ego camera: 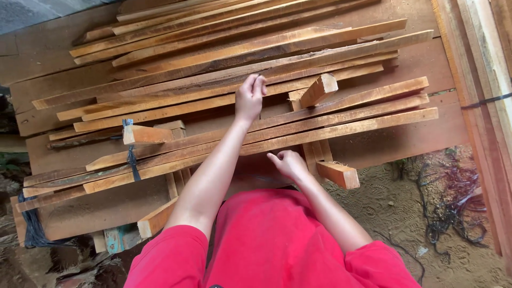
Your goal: Bundling several thin wood strips together using plastic ties on a workbench.
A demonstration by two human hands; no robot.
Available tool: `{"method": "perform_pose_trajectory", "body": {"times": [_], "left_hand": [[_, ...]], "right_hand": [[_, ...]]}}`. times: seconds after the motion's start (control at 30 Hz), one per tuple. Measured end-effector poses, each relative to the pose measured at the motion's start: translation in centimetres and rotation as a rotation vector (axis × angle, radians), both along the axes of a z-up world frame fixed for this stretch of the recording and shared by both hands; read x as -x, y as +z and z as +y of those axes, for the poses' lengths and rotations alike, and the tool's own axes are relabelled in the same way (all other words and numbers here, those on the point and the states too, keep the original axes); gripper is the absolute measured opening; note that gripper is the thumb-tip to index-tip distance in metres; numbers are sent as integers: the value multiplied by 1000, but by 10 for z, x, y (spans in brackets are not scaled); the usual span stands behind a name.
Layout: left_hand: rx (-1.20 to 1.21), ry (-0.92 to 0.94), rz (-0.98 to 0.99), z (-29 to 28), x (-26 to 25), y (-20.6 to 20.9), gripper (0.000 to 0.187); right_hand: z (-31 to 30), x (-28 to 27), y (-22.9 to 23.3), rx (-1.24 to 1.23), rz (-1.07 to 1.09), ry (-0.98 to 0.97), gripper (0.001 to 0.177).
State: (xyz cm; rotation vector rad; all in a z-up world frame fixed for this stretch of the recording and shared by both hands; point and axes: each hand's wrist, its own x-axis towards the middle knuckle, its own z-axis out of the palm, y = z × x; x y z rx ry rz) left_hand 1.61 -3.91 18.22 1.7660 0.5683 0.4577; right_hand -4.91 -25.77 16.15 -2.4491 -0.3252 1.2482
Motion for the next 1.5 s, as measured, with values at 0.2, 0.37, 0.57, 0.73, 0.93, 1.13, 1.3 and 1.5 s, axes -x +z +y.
{"method": "perform_pose_trajectory", "body": {"times": [0.2, 0.37, 0.57, 0.73, 0.93, 1.13, 1.3, 1.5], "left_hand": [[48, -209, -38, -18, 23, 70, 21], [68, -247, 8, -24, 44, 70, 20], [153, -255, -31, -17, 62, 70, 22], [125, -246, -6, 5, 86, 14, 55], [-237, -442, 267, -14, 92, -60, 46], [-18, -173, 202, -21, 88, -33, 28], [35, -89, 156, -19, 80, -16, 27], [55, -97, 170, -12, 78, -18, 27]], "right_hand": [[18, -24, 26, -116, -390, 73, 38], [53, -40, 25, -402, -487, -19, 49], [72, -40, 18, -542, -639, -120, 18], [68, -39, 30, -631, -584, -143, 21], [65, -39, 29, -604, -569, -130, 26], [29, -22, 83, -535, -409, -108, 41], [-21, -4, 102, -1, -57, 196, 40], [-35, 15, 151, -77, 45, 314, 33]]}}
